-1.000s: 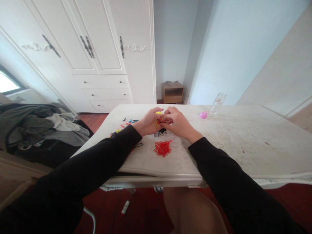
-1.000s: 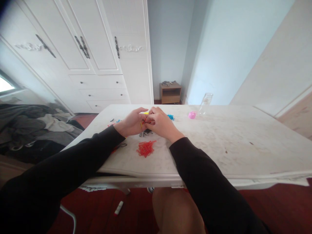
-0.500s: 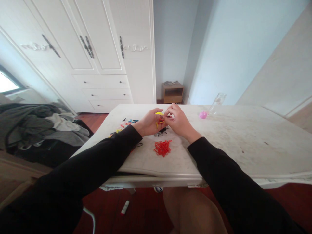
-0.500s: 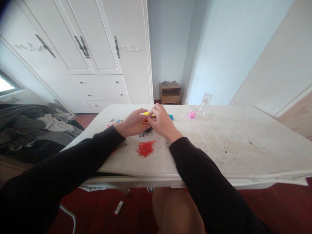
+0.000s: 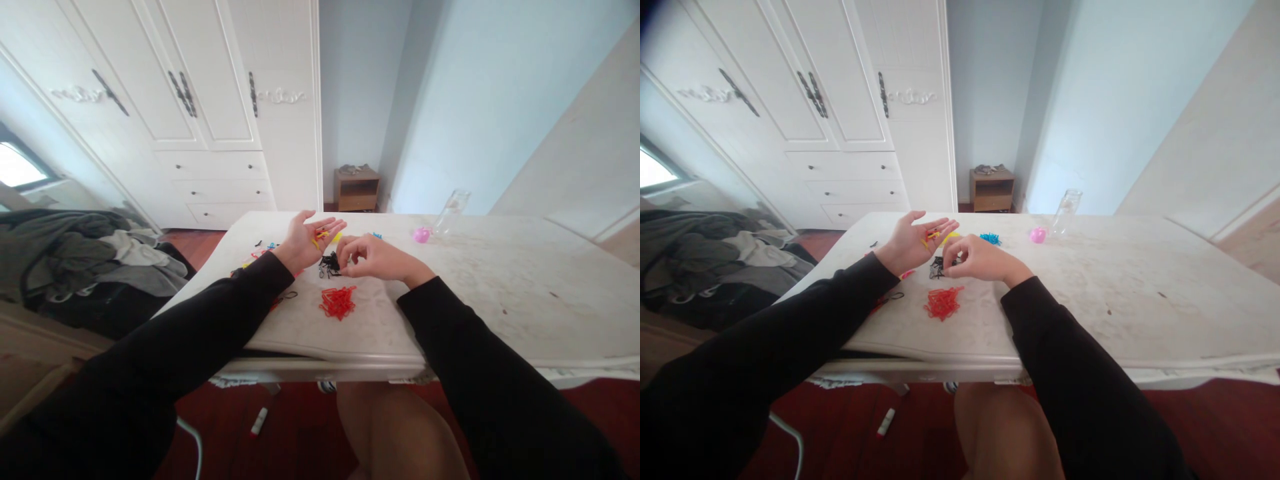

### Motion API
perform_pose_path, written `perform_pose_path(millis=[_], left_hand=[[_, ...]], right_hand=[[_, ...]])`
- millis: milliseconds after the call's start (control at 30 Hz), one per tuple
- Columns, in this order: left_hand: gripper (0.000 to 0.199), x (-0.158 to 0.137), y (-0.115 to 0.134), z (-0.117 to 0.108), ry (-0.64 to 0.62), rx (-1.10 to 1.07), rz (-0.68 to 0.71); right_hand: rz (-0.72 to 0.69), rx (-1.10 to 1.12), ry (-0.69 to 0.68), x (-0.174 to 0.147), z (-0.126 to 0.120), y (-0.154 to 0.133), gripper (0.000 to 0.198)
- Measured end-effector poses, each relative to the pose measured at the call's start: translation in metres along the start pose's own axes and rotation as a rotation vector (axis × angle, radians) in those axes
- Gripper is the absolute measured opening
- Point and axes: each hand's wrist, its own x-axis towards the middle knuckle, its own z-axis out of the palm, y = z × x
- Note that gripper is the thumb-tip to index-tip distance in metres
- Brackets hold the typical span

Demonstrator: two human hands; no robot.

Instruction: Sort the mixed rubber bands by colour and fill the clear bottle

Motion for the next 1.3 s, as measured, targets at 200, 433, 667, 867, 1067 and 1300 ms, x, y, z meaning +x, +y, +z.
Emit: perform_pose_path(millis=[200, 433, 667, 867, 1067, 1300], left_hand=[[0.058, -0.004, -0.001, 0.004, 0.000, -0.006, -0.015], [0.057, -0.003, -0.003, 0.002, -0.038, 0.035, -0.028], [0.058, -0.001, -0.006, -0.001, -0.112, 0.100, -0.069], [0.061, -0.003, -0.005, 0.001, -0.104, 0.081, -0.067], [0.062, -0.005, -0.005, 0.004, -0.084, 0.053, -0.069], [0.063, -0.006, -0.006, 0.004, -0.091, 0.074, -0.063]], right_hand=[[-0.039, 0.000, -0.196, 0.001, 0.007, -0.002, 0.005], [-0.021, -0.041, 0.110, 0.003, 0.005, 0.001, 0.012], [-0.011, -0.150, 0.557, 0.004, 0.004, 0.007, 0.009], [0.056, -0.071, 0.032, 0.002, 0.008, 0.002, 0.010], [0.085, -0.070, -0.198, 0.002, 0.011, -0.003, 0.012], [0.094, -0.065, -0.265, 0.003, 0.012, 0.001, 0.010]])
